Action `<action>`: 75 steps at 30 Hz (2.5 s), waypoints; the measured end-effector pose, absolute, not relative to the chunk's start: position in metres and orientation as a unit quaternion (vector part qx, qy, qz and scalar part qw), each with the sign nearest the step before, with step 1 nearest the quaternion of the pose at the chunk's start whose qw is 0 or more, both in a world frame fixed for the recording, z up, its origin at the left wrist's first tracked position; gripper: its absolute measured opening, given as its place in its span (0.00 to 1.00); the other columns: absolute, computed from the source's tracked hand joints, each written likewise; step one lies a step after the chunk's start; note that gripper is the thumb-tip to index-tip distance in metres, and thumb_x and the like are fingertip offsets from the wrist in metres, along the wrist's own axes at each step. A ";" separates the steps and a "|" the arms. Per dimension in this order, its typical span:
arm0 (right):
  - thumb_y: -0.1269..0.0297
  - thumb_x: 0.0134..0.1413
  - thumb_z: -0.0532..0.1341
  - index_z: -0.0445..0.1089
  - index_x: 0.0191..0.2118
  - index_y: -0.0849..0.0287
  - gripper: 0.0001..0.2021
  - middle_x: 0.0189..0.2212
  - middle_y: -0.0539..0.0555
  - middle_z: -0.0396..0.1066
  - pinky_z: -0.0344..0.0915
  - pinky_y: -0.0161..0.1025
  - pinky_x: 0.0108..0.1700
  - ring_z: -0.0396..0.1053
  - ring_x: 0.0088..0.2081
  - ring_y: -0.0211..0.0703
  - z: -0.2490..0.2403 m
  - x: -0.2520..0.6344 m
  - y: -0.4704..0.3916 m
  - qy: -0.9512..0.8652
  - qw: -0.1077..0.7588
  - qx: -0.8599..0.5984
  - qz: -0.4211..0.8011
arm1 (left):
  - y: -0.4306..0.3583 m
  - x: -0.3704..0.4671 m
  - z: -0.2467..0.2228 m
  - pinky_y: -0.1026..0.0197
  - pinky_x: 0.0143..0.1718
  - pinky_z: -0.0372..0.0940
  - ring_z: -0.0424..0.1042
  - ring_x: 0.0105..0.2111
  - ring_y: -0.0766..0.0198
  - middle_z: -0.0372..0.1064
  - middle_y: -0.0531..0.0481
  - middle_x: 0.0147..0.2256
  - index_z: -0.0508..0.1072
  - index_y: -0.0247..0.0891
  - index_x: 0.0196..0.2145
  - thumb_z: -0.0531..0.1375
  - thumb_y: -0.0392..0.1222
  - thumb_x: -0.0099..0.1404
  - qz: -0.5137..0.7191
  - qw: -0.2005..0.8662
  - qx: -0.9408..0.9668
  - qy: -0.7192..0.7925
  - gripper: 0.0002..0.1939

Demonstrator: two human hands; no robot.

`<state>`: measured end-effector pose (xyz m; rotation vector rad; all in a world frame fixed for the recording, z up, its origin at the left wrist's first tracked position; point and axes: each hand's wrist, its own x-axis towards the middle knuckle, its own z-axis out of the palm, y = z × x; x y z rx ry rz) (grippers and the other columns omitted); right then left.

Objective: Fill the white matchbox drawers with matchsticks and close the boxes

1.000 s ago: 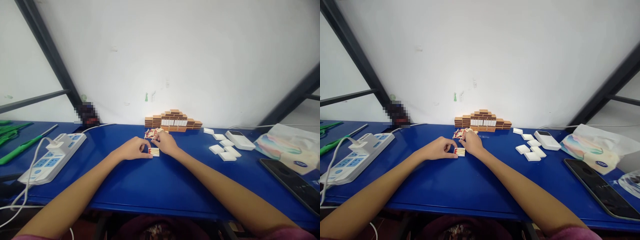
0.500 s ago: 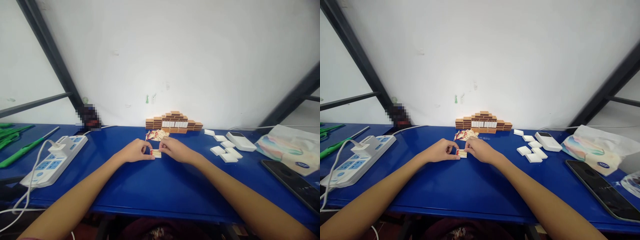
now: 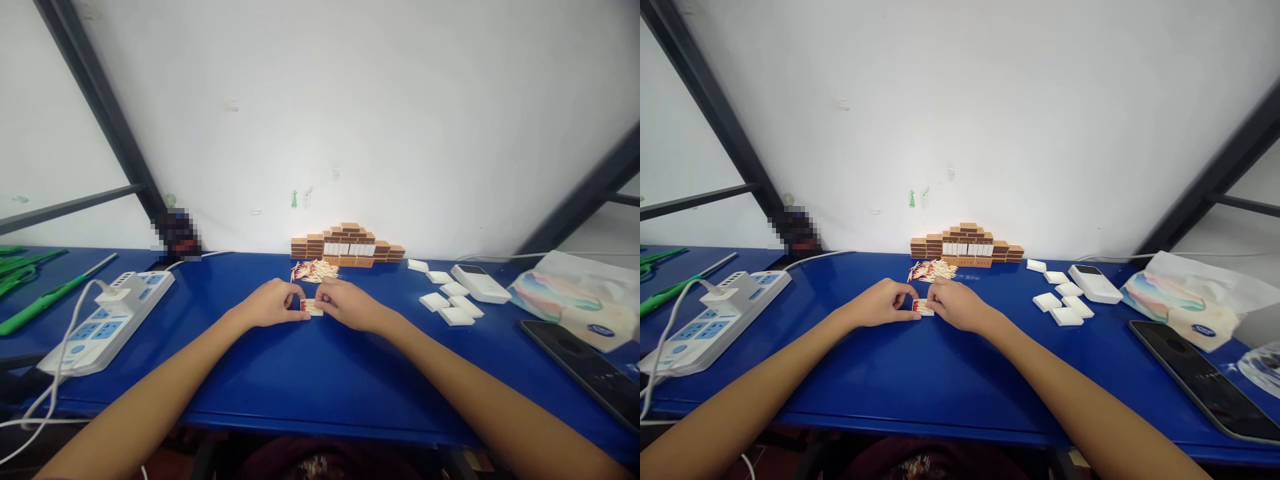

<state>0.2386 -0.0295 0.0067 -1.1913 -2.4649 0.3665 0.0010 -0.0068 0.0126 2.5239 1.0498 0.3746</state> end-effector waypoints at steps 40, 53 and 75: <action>0.81 0.56 0.59 0.83 0.42 0.55 0.18 0.33 0.52 0.65 0.58 0.36 0.34 0.63 0.30 0.37 0.015 0.238 -0.038 -0.902 0.228 -0.320 0.176 | -0.003 -0.003 0.016 0.64 0.25 0.49 0.61 0.22 0.68 0.66 0.55 0.23 0.83 0.41 0.44 0.65 0.67 0.61 0.130 0.209 0.909 0.337 0.28; 0.83 0.49 0.57 0.81 0.40 0.58 0.19 0.33 0.52 0.67 0.58 0.35 0.34 0.64 0.31 0.38 0.010 0.244 -0.030 -0.900 0.240 -0.339 0.132 | -0.003 -0.002 0.017 0.63 0.26 0.50 0.63 0.22 0.67 0.67 0.55 0.23 0.82 0.40 0.46 0.66 0.63 0.62 0.122 0.187 0.912 0.344 0.25; 0.70 0.70 0.57 0.70 0.54 0.53 0.12 0.44 0.54 0.68 0.58 0.36 0.37 0.69 0.39 0.41 0.001 0.161 0.020 -0.937 0.135 -0.315 0.061 | 0.018 -0.056 0.061 0.62 0.27 0.52 0.66 0.24 0.64 0.71 0.53 0.25 0.79 0.38 0.45 0.64 0.53 0.64 0.215 -0.028 0.830 0.514 0.19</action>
